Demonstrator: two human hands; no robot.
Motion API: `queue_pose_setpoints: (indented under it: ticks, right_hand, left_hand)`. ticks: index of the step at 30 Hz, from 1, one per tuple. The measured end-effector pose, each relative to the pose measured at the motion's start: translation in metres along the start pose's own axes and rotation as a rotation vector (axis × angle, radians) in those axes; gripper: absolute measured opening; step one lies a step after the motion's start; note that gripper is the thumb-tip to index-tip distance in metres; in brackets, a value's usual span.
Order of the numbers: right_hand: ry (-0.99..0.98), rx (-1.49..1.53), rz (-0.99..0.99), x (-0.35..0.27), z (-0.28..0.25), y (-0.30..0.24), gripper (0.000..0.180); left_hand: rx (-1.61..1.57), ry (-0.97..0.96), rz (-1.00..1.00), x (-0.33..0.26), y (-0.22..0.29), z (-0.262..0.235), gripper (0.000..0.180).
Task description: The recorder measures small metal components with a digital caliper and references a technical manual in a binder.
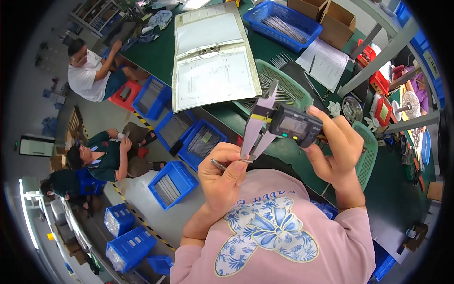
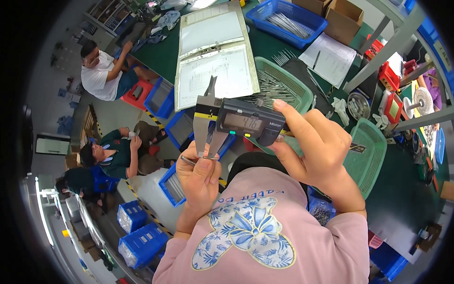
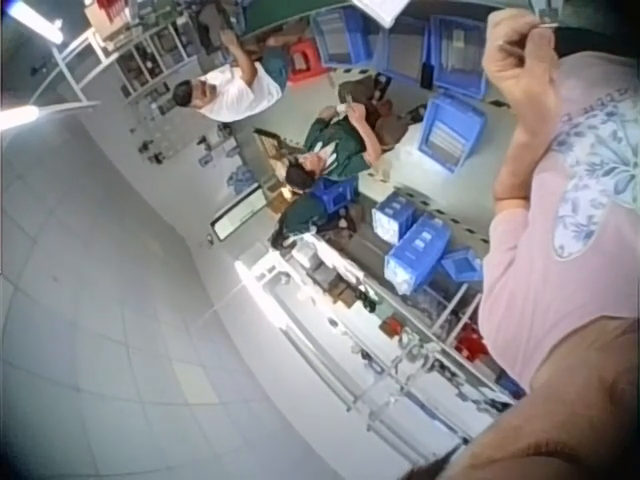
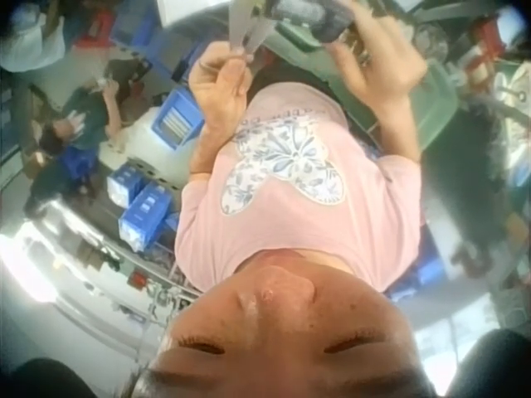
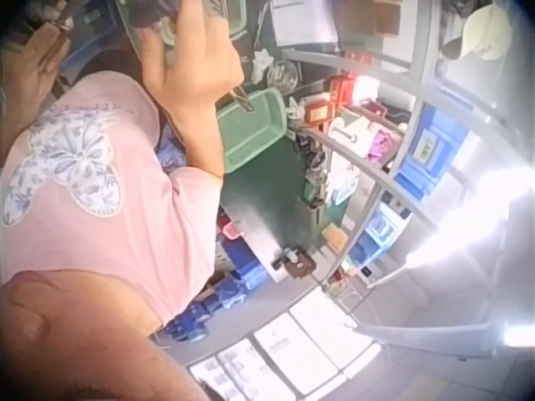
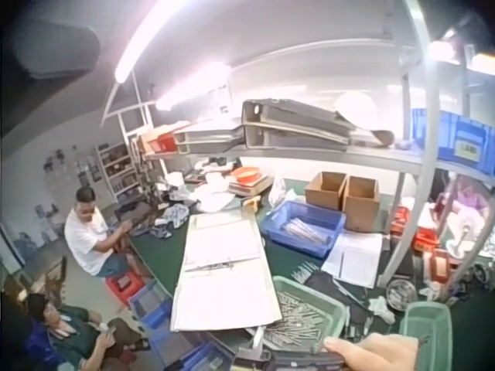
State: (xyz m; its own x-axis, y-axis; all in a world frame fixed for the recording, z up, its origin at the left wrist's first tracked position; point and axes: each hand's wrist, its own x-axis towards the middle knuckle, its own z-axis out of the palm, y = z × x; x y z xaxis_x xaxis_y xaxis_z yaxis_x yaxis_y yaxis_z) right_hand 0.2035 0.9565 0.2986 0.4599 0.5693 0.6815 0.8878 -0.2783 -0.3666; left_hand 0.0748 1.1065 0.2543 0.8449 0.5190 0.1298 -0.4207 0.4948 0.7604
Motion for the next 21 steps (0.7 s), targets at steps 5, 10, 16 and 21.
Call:
queue_pose_setpoints:
  ticks: [5, 10, 16, 21]
  right_hand:
    - [0.023, -0.041, -0.066, -0.0026, 0.0037, 0.0046, 0.042]
    - [0.026, -0.035, -0.070, -0.0035, 0.0039, 0.0047, 0.040]
    - [0.045, -0.043, -0.104, -0.0025, 0.0036, 0.0052, 0.039]
    - [0.046, -0.055, -0.113, -0.0043, 0.0043, 0.0073, 0.039]
  left_hand:
    - [0.018, 0.005, -0.005, 0.0001, -0.0001, 0.0025, 0.007]
    - [0.025, 0.012, -0.009, -0.0008, -0.0010, 0.0021, 0.007]
    - [0.054, 0.014, -0.048, -0.0012, -0.0014, 0.0022, 0.008]
    - [0.056, 0.029, -0.013, -0.0012, -0.0016, 0.0042, 0.007]
